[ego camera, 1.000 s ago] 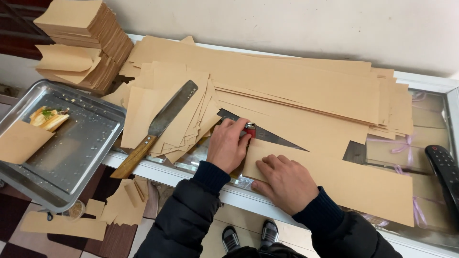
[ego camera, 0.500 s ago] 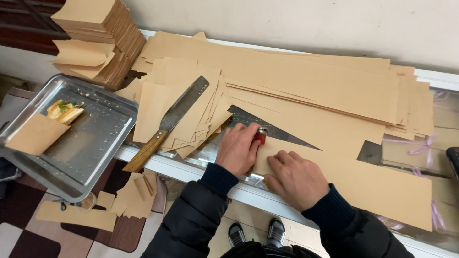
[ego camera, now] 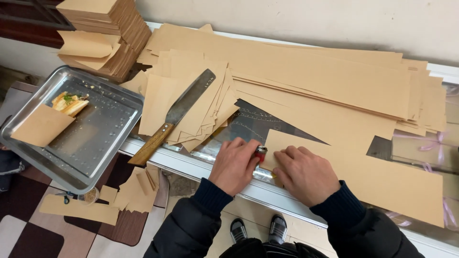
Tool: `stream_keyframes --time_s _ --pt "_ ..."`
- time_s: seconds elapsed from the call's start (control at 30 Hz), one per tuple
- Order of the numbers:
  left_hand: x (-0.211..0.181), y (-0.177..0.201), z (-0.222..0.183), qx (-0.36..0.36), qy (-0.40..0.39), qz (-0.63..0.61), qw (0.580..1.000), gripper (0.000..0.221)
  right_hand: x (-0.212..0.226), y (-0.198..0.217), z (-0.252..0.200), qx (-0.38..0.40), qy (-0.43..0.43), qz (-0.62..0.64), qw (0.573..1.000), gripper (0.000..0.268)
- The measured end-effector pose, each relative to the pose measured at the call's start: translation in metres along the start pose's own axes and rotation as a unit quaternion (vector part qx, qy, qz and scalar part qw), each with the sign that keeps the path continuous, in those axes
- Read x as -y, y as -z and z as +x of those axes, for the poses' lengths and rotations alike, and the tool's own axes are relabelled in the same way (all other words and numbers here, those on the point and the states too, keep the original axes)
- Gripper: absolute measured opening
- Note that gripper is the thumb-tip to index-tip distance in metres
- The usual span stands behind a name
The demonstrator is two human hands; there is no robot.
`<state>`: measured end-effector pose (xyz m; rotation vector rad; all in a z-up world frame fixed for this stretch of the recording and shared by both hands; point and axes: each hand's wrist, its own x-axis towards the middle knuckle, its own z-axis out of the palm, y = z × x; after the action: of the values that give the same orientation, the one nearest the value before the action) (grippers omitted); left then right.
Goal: The person is preparing paper food wrappers by picking up sheets of brown paper, folding them into shape, and using a large knife to crease the folds. They also handle a prepared sandwich in one of the wrappers.
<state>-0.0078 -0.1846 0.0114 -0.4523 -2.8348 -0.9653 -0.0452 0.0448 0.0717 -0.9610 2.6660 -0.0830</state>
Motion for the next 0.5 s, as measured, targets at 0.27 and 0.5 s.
stream_keyframes --time_s 0.27,0.5 --pt "0.002 0.001 -0.016 0.011 -0.009 0.005 1.0 0.018 0.004 -0.002 -0.003 0.005 -0.002 0.004 1.0 0.049" --pt "-0.003 0.005 -0.018 0.015 -0.009 -0.008 1.0 0.013 0.006 -0.008 -0.003 0.0 -0.011 -0.001 1.0 0.049"
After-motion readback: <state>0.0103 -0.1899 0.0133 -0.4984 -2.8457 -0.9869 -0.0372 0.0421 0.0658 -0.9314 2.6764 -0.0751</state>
